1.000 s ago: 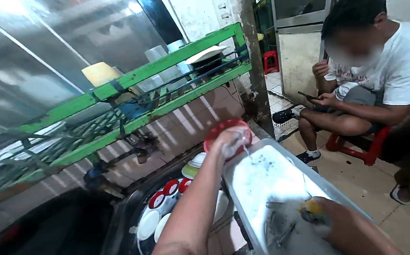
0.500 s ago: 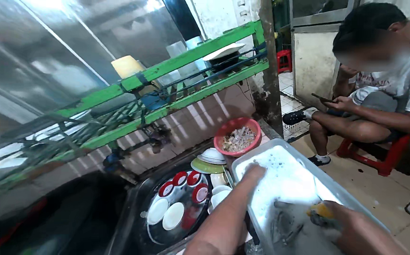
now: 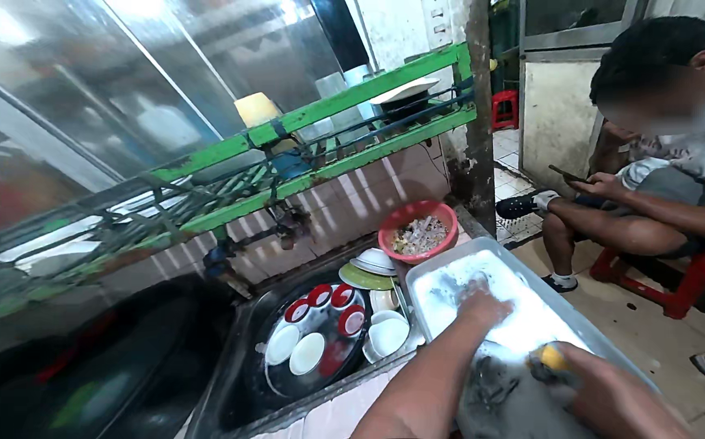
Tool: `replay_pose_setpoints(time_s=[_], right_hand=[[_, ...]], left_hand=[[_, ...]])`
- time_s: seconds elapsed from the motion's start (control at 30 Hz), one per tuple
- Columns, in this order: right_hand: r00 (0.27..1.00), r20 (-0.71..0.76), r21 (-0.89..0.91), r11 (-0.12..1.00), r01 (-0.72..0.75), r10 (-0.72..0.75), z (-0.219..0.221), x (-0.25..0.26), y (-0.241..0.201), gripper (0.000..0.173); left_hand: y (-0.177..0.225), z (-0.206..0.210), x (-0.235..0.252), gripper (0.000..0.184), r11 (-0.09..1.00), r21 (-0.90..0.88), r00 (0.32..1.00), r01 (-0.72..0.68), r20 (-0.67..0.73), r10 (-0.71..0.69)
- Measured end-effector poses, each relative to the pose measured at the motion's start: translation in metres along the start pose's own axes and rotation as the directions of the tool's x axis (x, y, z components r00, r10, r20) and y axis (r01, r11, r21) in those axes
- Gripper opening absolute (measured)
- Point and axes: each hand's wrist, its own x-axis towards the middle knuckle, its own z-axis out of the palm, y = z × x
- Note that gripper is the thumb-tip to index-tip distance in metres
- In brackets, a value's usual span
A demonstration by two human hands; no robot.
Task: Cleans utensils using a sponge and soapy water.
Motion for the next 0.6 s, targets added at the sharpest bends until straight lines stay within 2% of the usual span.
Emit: replay_pose_setpoints(time_s=[0.1, 0.27, 0.37, 0.43, 0.6], right_hand=[[1.000, -0.009, 0.005, 1.000, 0.023, -0.023, 0.001, 0.002, 0.004, 0.046], [1.000, -0.009, -0.009, 1.000, -0.008, 0.008, 0.002, 0.005, 0.005, 0.048], [1.000, -0.017, -0.010, 1.000, 0.000, -0.001, 0.004, 0.006, 0.003, 0.046], [1.000, -0.009, -0.013, 1.000, 0.001, -0.001, 0.001, 0.004, 0.000, 0.045], [0.999, 0.037, -0.025, 0.999, -0.029, 0.030, -0.001, 0.007, 0.000, 0.047]], left_hand=[[-0.004, 0.009, 0.002, 0.100, 0.988, -0.154, 0.997, 0.003, -0.074, -0.014], [-0.009, 0.001, -0.013, 0.108, 0.994, -0.060, 0.995, 0.095, 0.019, -0.094], [-0.008, -0.001, -0.016, 0.110, 0.990, -0.063, 0.988, 0.125, 0.097, -0.118], [-0.007, -0.003, -0.019, 0.103, 0.987, -0.058, 0.980, 0.147, 0.145, -0.137], [-0.011, -0.018, -0.013, 0.063, 0.981, -0.047, 0.950, 0.186, 0.262, -0.168]])
